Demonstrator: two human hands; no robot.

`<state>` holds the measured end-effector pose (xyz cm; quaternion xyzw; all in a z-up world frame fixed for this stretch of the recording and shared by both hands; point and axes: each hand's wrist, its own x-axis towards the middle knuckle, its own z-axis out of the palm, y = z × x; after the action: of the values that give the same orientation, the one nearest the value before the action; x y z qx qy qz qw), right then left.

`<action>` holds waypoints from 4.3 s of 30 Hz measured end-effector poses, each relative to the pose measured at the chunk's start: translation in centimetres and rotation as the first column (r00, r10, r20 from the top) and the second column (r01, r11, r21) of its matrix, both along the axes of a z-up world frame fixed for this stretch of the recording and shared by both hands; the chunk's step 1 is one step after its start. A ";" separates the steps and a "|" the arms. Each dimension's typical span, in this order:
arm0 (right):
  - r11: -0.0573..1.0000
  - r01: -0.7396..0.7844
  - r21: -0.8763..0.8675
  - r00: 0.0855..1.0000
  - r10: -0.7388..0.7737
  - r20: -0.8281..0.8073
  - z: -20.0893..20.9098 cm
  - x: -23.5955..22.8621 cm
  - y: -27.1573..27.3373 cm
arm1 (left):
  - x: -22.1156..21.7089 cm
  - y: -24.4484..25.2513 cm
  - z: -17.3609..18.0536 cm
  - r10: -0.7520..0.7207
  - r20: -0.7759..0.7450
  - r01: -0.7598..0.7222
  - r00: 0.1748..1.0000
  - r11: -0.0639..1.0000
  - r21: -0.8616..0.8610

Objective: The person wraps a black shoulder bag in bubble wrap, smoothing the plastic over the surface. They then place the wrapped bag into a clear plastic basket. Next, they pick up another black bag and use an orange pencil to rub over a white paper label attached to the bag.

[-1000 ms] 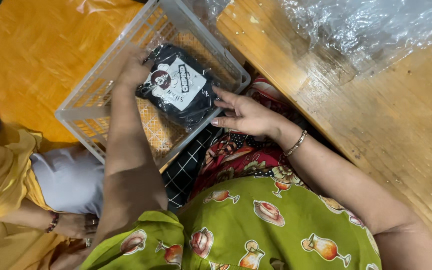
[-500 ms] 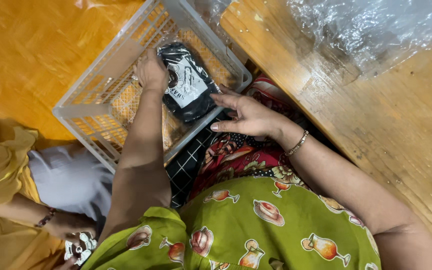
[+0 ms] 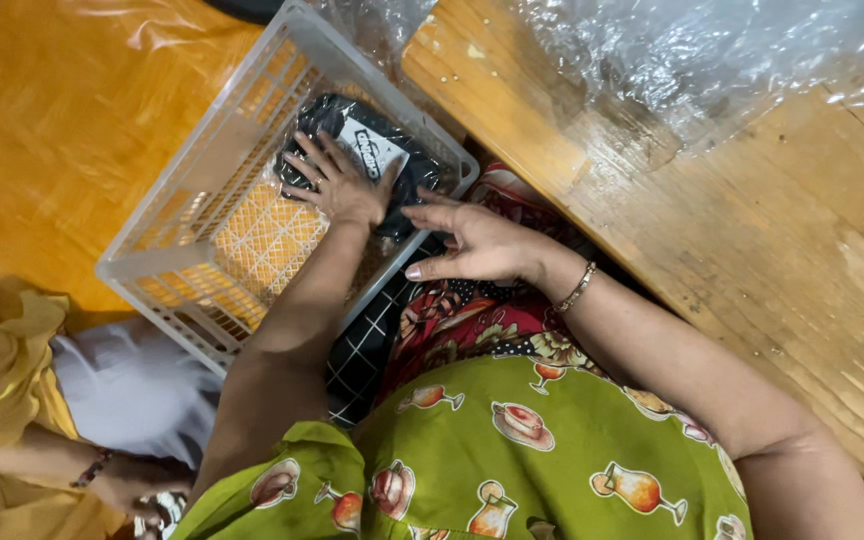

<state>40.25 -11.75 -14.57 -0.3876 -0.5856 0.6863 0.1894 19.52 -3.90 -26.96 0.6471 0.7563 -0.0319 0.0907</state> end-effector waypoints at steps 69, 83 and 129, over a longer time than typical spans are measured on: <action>0.042 0.504 0.863 0.047 -0.999 0.021 9.1 28.9 -28.0 | 52.8 -13.8 14.2 -0.965 0.257 0.783 -0.052 0.120 0.610; -0.148 0.313 0.938 -0.578 -0.813 0.064 5.6 26.9 -50.7 | 50.6 -19.7 18.0 -0.807 0.187 0.657 -0.561 -0.296 0.693; -0.196 0.807 0.558 -0.244 -0.970 0.013 10.3 30.9 -54.2 | 48.6 -23.7 29.0 -0.161 0.805 0.820 -0.571 -0.087 0.565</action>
<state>71.16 -65.97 -4.23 -0.7971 -0.2172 0.0691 0.5592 68.11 -27.65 2.08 0.7390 -0.2264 0.0777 0.6298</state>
